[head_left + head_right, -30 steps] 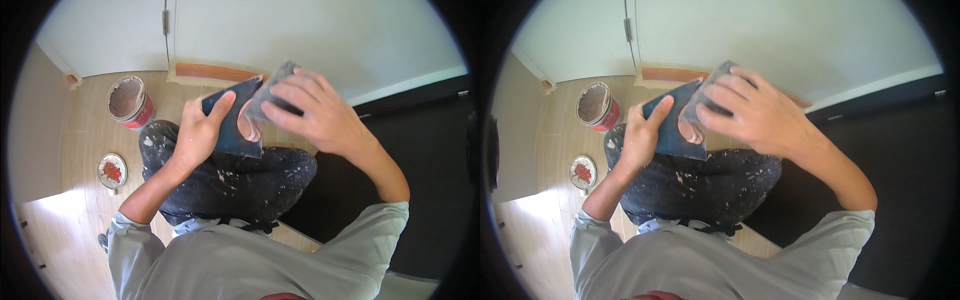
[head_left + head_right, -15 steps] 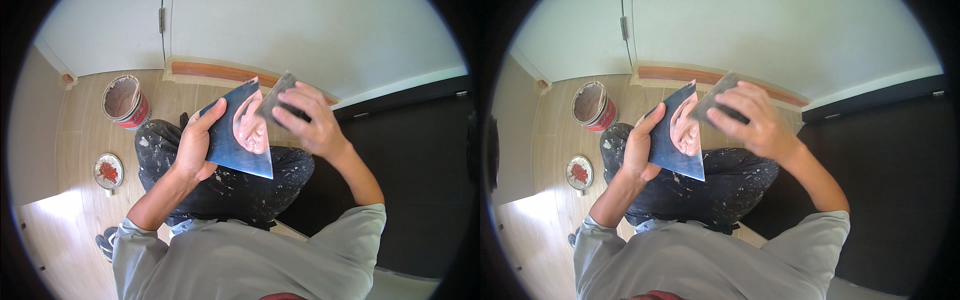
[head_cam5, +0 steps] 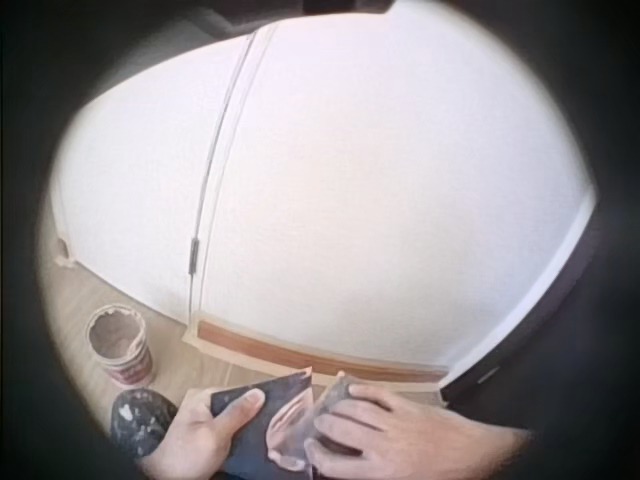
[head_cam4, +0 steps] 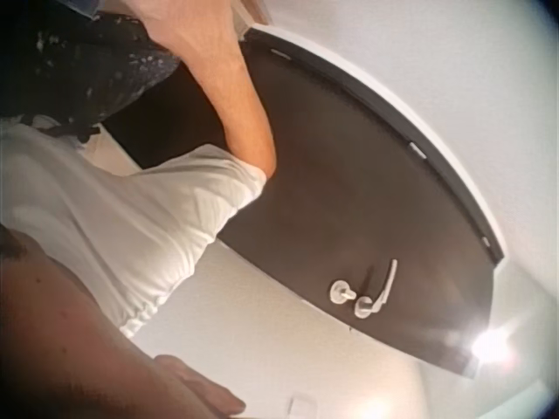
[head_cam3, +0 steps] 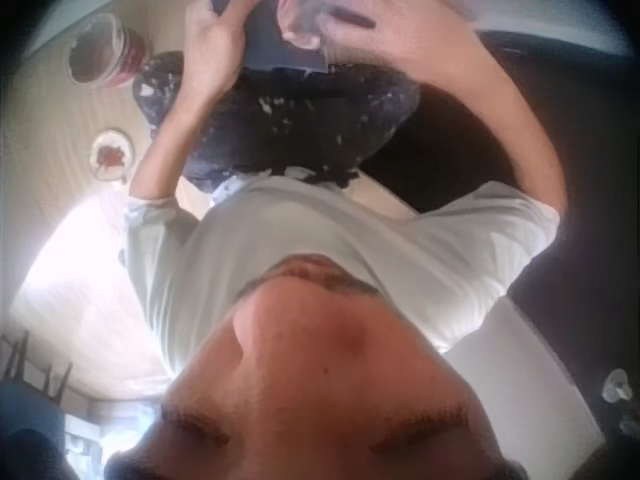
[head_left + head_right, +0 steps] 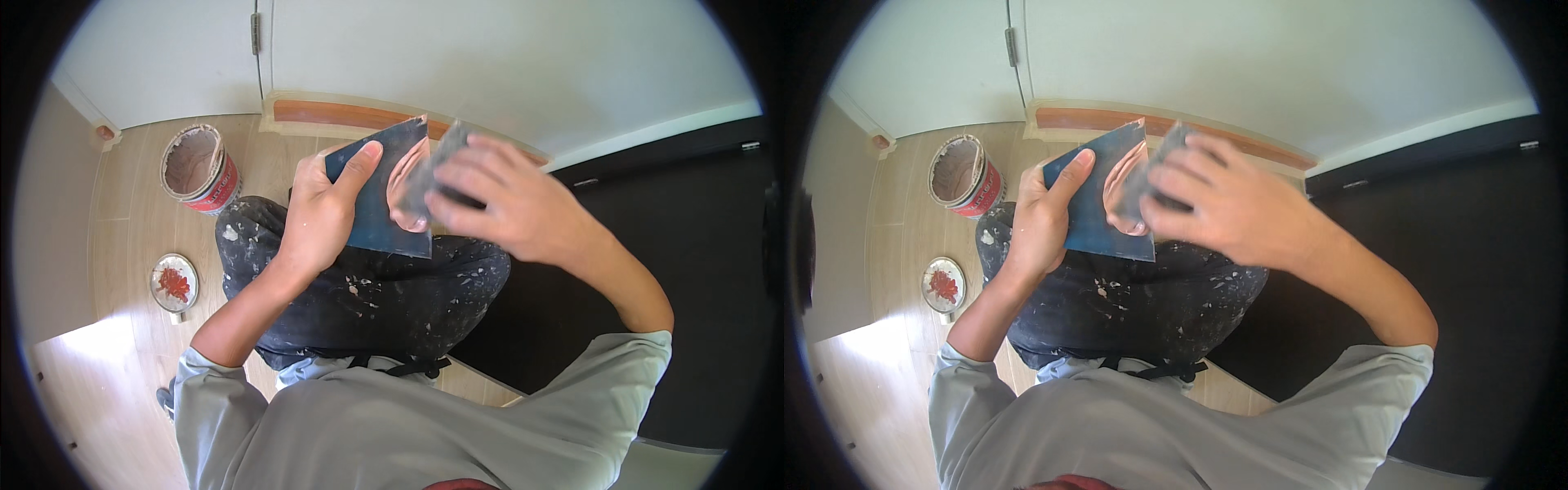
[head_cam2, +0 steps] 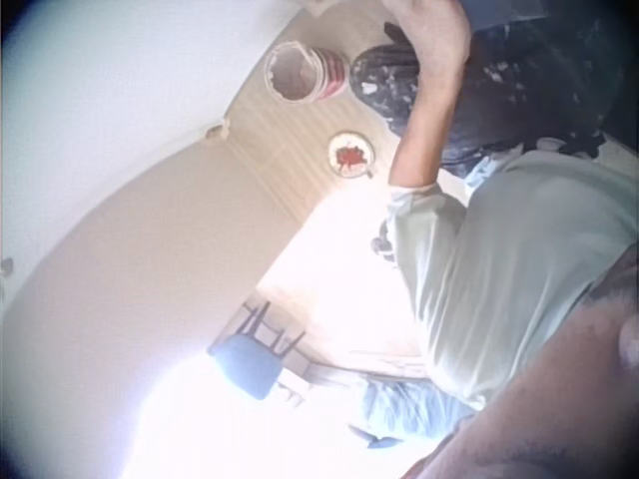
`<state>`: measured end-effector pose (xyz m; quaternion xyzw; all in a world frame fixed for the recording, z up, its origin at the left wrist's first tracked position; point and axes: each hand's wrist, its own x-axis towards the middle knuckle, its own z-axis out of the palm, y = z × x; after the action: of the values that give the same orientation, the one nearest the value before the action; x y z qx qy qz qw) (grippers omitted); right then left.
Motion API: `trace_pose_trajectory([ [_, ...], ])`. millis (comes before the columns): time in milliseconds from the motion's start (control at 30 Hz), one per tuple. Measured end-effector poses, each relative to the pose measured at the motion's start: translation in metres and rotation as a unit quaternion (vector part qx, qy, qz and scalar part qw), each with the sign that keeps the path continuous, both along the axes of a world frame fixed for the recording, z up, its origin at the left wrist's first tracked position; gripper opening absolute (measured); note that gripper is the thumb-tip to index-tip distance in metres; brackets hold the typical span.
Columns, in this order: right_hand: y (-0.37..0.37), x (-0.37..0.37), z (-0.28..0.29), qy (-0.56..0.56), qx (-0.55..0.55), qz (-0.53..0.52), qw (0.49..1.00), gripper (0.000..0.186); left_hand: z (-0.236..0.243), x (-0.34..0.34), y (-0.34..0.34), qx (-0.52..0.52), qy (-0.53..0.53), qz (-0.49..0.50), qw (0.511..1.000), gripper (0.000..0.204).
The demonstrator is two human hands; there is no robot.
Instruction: The person scoops a pinkish paste from a container onto a small trowel and applies it to the baseboard using a putty knife. They repeatedly smooth the material along the wooden trim, transferring excess paste between tools.
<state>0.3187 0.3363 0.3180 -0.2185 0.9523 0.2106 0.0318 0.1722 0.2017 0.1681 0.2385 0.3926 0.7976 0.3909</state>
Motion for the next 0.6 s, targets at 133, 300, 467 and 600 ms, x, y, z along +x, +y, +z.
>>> trace_pose_trajectory([
  [133,-0.008,-0.01,0.016,0.043,-0.01,-0.008,0.999,0.034,-0.001,-0.006,0.0,0.003,0.039,0.015,0.999,0.033],
  [300,-0.009,-0.002,0.012,0.011,-0.013,-0.003,1.0,0.036,-0.011,-0.007,0.005,0.003,0.002,-0.028,1.0,0.032],
  [467,-0.003,-0.004,0.015,0.056,-0.038,0.012,0.998,0.032,0.002,-0.007,-0.004,0.065,-0.124,-0.035,0.99,0.032],
  [600,-0.01,0.002,-0.017,0.18,-0.166,0.105,0.964,0.029,0.0,0.002,-0.007,0.097,-0.284,-0.093,0.949,0.037],
])
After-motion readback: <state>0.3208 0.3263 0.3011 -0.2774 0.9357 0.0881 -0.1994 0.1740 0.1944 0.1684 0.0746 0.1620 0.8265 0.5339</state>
